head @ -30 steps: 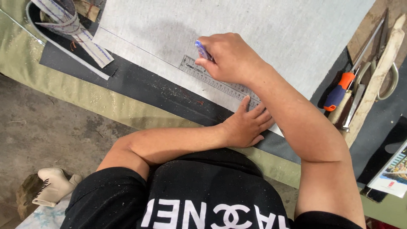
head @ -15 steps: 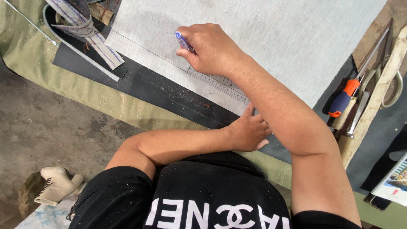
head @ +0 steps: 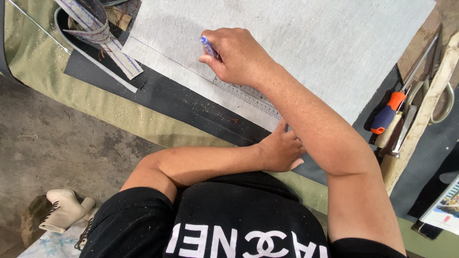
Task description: Marking lines on a piece of leather using a ruler and a pen for layout or cutting
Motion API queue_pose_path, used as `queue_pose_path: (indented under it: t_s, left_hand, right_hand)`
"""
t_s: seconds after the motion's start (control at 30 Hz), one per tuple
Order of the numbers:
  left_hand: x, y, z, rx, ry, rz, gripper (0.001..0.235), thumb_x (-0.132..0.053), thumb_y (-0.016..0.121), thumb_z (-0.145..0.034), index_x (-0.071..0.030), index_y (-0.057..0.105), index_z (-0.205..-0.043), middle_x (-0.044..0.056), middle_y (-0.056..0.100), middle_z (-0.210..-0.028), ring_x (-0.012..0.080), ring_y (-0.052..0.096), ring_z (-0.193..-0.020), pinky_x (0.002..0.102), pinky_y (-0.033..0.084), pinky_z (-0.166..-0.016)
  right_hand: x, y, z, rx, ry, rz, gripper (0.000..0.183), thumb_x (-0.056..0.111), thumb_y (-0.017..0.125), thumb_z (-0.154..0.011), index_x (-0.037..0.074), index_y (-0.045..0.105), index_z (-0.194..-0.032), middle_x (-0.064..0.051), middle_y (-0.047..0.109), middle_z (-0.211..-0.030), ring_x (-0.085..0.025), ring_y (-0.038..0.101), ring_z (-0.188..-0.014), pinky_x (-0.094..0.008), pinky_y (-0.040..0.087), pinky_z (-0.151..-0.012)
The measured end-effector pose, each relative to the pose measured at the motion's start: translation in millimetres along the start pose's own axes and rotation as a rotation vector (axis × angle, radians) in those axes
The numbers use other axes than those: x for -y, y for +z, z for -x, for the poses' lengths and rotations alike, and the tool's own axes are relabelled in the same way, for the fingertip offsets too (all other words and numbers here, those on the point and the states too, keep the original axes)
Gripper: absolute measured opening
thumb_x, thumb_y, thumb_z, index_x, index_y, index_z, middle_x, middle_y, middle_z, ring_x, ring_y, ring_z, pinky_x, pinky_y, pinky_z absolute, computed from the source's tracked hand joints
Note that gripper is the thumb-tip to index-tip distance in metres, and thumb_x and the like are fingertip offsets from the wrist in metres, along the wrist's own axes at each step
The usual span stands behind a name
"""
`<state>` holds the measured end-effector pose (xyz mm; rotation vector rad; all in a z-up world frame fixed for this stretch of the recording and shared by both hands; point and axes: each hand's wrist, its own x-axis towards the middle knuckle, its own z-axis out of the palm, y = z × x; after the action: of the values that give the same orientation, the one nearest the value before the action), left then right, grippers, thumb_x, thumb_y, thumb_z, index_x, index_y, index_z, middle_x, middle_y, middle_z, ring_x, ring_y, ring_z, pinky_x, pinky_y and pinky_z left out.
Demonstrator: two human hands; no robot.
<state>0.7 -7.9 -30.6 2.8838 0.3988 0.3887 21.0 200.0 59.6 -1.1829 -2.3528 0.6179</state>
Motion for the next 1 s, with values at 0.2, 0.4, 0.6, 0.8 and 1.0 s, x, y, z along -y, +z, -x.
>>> queue_pose_path:
  t_s: [0.2, 0.4, 0.6, 0.8, 1.0]
  left_hand:
    - [4, -13, -2, 0.022, 0.007, 0.007, 0.053, -0.062, 0.052, -0.088, -0.024, 0.075, -0.117, 0.001, 0.066, -0.126, 0.0289, 0.049, -0.13, 0.078, 0.032, -0.108]
    - [4, -36, -15, 0.471, 0.006, -0.001, 0.072, -0.063, 0.034, -0.099, -0.023, 0.031, -0.158, 0.001, 0.028, -0.164, 0.0298, 0.018, -0.152, 0.073, 0.026, -0.113]
    - [5, -17, 3, -0.12, 0.024, 0.126, 0.058, -0.049, 0.065, -0.086, -0.006, 0.063, -0.125, 0.022, 0.054, -0.13, 0.0443, 0.038, -0.14, 0.079, 0.031, -0.103]
    - [12, -30, 10, -0.137, 0.036, 0.126, 0.079, -0.052, 0.075, -0.08, -0.002, 0.056, -0.138, 0.023, 0.046, -0.149, 0.0397, 0.038, -0.145, 0.073, 0.03, -0.11]
    - [41, -95, 32, 0.323, 0.027, 0.269, 0.07, -0.047, 0.052, -0.102, -0.001, 0.043, -0.153, 0.027, 0.024, -0.166, 0.0371, 0.021, -0.156, 0.063, 0.016, -0.124]
  right_hand:
    - [37, -44, 15, -0.174, 0.088, -0.176, 0.029, 0.02, 0.076, -0.103, 0.015, 0.056, -0.082, 0.004, 0.055, -0.072, -0.015, 0.052, -0.066, -0.033, 0.042, -0.065]
    - [37, -53, 112, -0.62, 0.142, -0.459, 0.039, 0.023, 0.039, -0.12, 0.008, 0.045, -0.156, -0.016, 0.034, -0.16, -0.036, 0.074, -0.124, -0.044, 0.069, -0.107]
    - [-5, 1, 246, -0.841, 0.136, -0.039, 0.026, 0.003, 0.067, -0.1, -0.016, 0.071, -0.117, -0.007, 0.071, -0.063, -0.028, 0.068, -0.061, -0.037, 0.056, -0.085]
    - [16, 18, 318, -0.563, 0.33, 0.447, 0.032, 0.028, 0.073, -0.102, 0.008, 0.071, -0.127, -0.011, 0.074, -0.127, -0.038, 0.064, -0.113, -0.047, 0.044, -0.106]
    - [30, 20, 319, -0.498, 0.385, 0.384, 0.037, 0.026, 0.08, -0.094, 0.003, 0.072, -0.121, -0.017, 0.073, -0.127, -0.035, 0.069, -0.113, -0.047, 0.047, -0.106]
